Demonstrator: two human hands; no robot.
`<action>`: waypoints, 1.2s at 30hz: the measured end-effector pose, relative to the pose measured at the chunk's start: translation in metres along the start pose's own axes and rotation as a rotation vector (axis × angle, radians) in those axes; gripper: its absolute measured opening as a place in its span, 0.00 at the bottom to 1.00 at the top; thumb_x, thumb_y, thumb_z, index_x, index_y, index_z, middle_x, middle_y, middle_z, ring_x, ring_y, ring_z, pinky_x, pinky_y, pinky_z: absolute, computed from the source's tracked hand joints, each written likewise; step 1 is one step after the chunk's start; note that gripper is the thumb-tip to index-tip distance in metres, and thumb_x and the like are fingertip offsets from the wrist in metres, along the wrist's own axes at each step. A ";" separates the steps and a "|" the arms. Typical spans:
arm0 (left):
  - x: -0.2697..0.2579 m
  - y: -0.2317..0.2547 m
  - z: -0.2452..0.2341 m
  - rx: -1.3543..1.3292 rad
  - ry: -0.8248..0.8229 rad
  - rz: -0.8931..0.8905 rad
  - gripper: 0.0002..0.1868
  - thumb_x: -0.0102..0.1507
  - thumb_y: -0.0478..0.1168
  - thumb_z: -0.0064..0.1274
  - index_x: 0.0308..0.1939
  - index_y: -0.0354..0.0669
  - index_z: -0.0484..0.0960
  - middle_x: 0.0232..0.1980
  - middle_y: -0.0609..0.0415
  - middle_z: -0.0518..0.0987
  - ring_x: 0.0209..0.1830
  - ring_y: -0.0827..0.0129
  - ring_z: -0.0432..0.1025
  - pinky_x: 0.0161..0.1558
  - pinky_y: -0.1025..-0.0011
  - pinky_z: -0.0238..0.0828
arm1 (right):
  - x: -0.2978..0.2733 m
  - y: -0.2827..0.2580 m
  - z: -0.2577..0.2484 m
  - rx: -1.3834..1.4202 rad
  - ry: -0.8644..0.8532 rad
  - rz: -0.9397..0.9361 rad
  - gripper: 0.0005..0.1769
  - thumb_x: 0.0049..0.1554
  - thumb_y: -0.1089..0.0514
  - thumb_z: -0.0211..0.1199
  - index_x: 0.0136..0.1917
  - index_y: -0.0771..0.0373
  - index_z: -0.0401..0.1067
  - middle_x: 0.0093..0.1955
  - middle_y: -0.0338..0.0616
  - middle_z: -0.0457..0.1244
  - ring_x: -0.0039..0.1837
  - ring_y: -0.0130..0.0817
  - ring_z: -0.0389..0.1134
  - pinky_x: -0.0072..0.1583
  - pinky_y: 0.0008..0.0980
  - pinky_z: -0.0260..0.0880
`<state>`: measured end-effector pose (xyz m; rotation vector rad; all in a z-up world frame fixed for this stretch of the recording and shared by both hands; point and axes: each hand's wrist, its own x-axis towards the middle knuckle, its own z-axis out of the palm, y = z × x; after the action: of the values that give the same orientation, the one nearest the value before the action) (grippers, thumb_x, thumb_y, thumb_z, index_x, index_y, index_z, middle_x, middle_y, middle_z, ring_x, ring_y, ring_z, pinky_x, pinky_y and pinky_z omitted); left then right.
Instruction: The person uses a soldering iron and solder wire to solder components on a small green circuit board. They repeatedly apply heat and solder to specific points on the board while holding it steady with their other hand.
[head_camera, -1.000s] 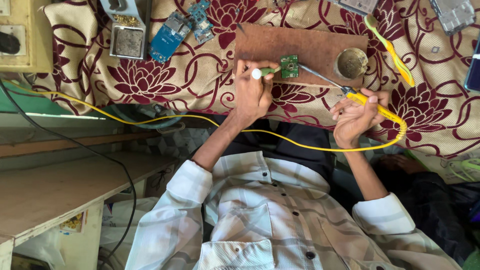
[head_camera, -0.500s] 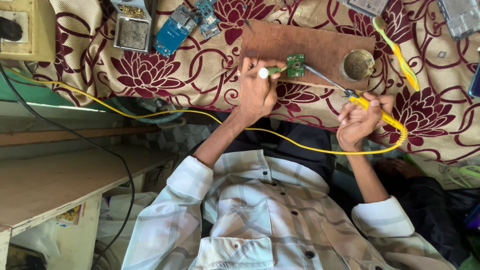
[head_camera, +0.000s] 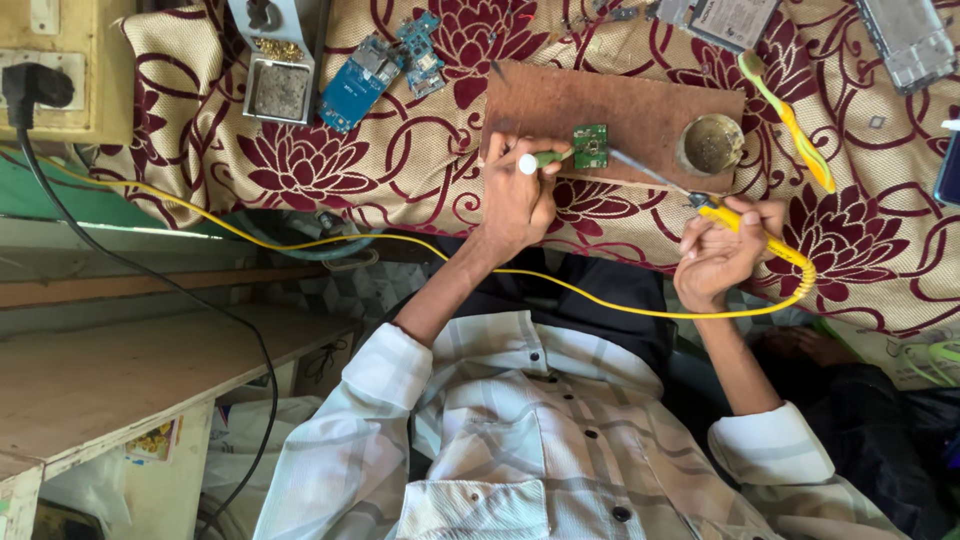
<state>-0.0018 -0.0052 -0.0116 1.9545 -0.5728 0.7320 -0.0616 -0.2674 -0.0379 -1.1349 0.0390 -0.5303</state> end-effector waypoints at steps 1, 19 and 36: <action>0.000 0.001 -0.001 0.004 -0.002 0.004 0.08 0.62 0.26 0.49 0.44 0.38 0.74 0.50 0.53 0.83 0.37 0.56 0.70 0.49 0.60 0.59 | -0.001 -0.001 0.000 -0.032 -0.006 -0.009 0.16 0.71 0.48 0.49 0.55 0.64 0.59 0.34 0.47 0.54 0.24 0.33 0.53 0.27 0.25 0.48; -0.003 -0.004 0.002 -0.016 -0.023 0.031 0.09 0.59 0.26 0.50 0.44 0.36 0.76 0.48 0.53 0.82 0.37 0.58 0.71 0.50 0.58 0.59 | -0.014 -0.017 -0.004 -0.229 -0.128 -0.101 0.18 0.71 0.47 0.49 0.56 0.66 0.56 0.40 0.49 0.57 0.26 0.35 0.58 0.28 0.26 0.56; -0.005 -0.010 0.002 -0.036 -0.058 0.076 0.17 0.52 0.24 0.48 0.45 0.34 0.73 0.52 0.49 0.81 0.43 0.56 0.73 0.54 0.58 0.62 | 0.039 -0.075 -0.099 -0.423 0.140 -0.427 0.26 0.80 0.46 0.48 0.52 0.73 0.55 0.34 0.56 0.57 0.28 0.40 0.63 0.29 0.31 0.59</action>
<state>0.0014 -0.0023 -0.0217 1.9350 -0.6947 0.7090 -0.0851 -0.3921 -0.0067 -1.5281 0.0310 -1.0150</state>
